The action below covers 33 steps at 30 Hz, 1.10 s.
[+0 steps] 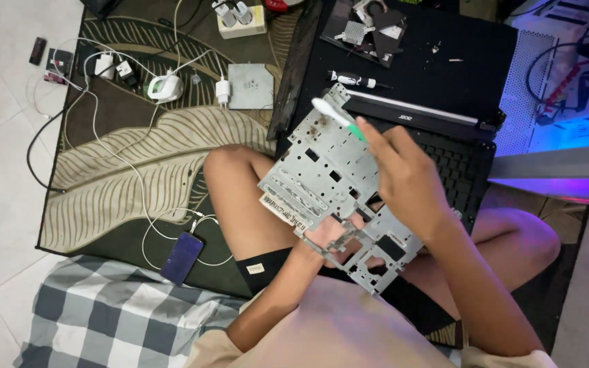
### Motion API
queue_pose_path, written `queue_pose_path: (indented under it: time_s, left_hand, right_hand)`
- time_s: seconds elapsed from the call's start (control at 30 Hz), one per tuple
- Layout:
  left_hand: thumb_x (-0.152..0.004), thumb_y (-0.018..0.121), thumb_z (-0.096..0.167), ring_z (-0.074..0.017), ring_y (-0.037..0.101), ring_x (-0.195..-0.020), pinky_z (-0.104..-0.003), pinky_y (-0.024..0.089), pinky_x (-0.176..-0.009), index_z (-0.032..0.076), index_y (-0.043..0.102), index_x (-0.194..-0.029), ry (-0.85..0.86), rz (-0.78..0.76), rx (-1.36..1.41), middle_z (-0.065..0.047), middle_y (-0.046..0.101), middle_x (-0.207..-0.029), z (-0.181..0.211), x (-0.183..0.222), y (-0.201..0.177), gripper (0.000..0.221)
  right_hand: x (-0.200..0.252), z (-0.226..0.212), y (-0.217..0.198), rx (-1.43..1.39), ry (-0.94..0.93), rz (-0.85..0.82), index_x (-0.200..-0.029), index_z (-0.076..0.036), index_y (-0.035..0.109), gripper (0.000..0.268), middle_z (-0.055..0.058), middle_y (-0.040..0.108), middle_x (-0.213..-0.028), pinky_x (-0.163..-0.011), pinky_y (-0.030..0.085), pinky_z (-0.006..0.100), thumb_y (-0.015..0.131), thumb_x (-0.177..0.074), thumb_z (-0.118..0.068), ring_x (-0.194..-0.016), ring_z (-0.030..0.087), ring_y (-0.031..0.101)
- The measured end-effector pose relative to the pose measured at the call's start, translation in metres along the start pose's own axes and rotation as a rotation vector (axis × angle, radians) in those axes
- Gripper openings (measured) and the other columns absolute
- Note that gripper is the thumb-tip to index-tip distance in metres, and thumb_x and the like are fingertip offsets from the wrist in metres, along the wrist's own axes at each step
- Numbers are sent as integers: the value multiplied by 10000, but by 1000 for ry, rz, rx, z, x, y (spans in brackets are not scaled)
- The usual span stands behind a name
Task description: Disassembling a laptop and cleaning the internal components and casing using a toothbrush and prying tools.
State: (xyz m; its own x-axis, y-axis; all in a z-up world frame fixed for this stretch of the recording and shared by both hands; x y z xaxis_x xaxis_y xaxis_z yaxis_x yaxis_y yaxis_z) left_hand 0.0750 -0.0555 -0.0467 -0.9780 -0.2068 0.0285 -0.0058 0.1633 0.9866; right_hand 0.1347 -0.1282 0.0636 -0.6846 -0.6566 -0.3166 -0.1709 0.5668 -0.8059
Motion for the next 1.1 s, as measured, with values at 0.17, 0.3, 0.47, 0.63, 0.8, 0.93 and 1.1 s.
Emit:
queue_pose_path:
  time_s: [0.17, 0.3, 0.47, 0.63, 0.8, 0.93, 1.1]
  left_hand:
    - [-1005, 463, 620, -300, 432, -1138, -459, 295, -955, 131, 465, -1428, -24, 6, 11, -121, 480, -1297, 12, -3, -6, 647]
    - [-1010, 471, 604, -285, 452, -1096, -440, 315, -919, 132, 485, -1405, -26, 1, 14, -115, 504, -1255, 32, -11, -8, 616]
    - [-1015, 479, 587, -269, 473, -1055, -421, 335, -884, 133, 506, -1382, -53, -3, 25, -108, 528, -1213, 43, -24, -11, 585]
    - [-1021, 488, 571, -253, 494, -1013, -402, 354, -848, 134, 526, -1359, -62, -9, 22, -101, 552, -1172, 43, -24, -16, 554]
    - [-1028, 499, 549, -233, 521, -958, -377, 381, -801, 135, 554, -1329, -52, -13, 15, -92, 584, -1116, 39, -29, -22, 515]
    - [-1031, 504, 538, -222, 535, -931, -364, 394, -777, 136, 567, -1314, -40, -14, 11, -88, 601, -1088, 44, -31, -27, 496]
    - [-1038, 515, 516, -201, 563, -875, -339, 420, -730, 137, 595, -1283, -13, -28, 5, -78, 633, -1032, 41, -37, -33, 458]
  right_hand:
    - [30, 17, 3, 88, 28, 27, -1481, -73, 609, 490, 115, 568, -949, -591, 501, 361, 500, -1030, 84, -688, 305, 588]
    - [76, 34, -9, 170, 114, 16, -1490, -112, 628, 488, 110, 587, -969, -585, 519, 380, 510, -1036, 24, -709, 306, 607]
    - [127, 77, -47, 177, 263, 117, -1503, -104, 652, 630, 183, 577, -968, -746, 537, 492, 567, -934, 153, -834, 426, 628]
    - [143, 82, -55, 200, 347, 121, -1630, -49, 490, 567, 183, 549, -1082, -642, 359, 408, 562, -1103, 149, -770, 305, 478]
    - [131, 19, -20, -59, 131, -52, -1500, -72, 524, 720, 148, 642, -1046, -735, 543, 349, 513, -847, 230, -868, 257, 618]
    - [152, 8, 8, -281, 46, -303, -1615, -217, 354, 666, 106, 506, -952, -614, 392, 299, 473, -1029, 76, -695, 249, 451]
    - [144, 21, -25, 86, 247, 51, -1492, -78, 591, 532, 107, 576, -974, -734, 456, 382, 472, -1003, 94, -817, 275, 577]
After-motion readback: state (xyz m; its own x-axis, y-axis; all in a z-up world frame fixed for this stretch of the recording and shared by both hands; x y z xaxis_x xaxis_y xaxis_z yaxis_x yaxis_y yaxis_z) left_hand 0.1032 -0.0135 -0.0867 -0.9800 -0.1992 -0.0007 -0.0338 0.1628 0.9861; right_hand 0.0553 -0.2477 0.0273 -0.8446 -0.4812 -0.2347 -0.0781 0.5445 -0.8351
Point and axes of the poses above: each hand's wrist, its own x-axis away from the middle knuckle, its own y-axis out of the palm, z = x × y, the point moved 9 cm from there along -x, towards the middle knuckle
